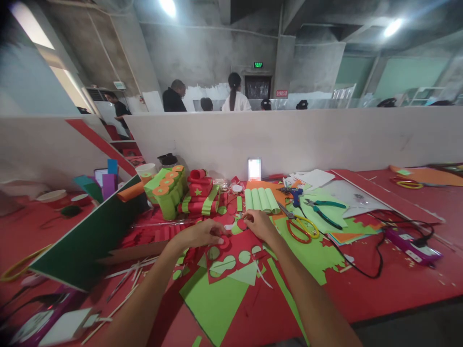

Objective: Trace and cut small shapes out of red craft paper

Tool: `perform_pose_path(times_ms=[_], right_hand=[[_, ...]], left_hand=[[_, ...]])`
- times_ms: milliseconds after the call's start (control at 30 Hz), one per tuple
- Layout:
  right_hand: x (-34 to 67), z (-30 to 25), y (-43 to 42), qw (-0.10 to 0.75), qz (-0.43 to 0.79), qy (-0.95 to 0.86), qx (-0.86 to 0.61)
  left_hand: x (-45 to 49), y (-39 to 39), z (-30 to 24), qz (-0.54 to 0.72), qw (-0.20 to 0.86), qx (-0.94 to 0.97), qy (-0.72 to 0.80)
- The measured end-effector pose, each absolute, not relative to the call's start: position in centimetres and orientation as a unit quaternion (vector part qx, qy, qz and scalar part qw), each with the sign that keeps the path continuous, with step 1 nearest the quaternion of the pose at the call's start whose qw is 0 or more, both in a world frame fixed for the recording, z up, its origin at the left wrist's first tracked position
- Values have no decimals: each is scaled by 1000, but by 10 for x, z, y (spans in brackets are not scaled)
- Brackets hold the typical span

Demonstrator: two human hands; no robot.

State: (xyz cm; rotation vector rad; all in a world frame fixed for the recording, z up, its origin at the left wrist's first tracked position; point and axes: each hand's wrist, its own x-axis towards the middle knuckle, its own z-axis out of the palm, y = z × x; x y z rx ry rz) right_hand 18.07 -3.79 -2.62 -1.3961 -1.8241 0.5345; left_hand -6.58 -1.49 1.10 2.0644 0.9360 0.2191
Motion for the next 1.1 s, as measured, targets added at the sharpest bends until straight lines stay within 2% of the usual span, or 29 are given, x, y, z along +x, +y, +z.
perform_pose_path(times_ms=[367,700,1100], right_hand=[[173,-22,-41,370,184,-742,-528],[167,-21,-44,328,151,-771,-525],[167,-21,-49,209,69,-752,-621]], left_hand=[[-58,-20,7,55,389,836,383],[-62,-15,4,43,437,832,340],[-56,-11,-5,-8,410,847,339]])
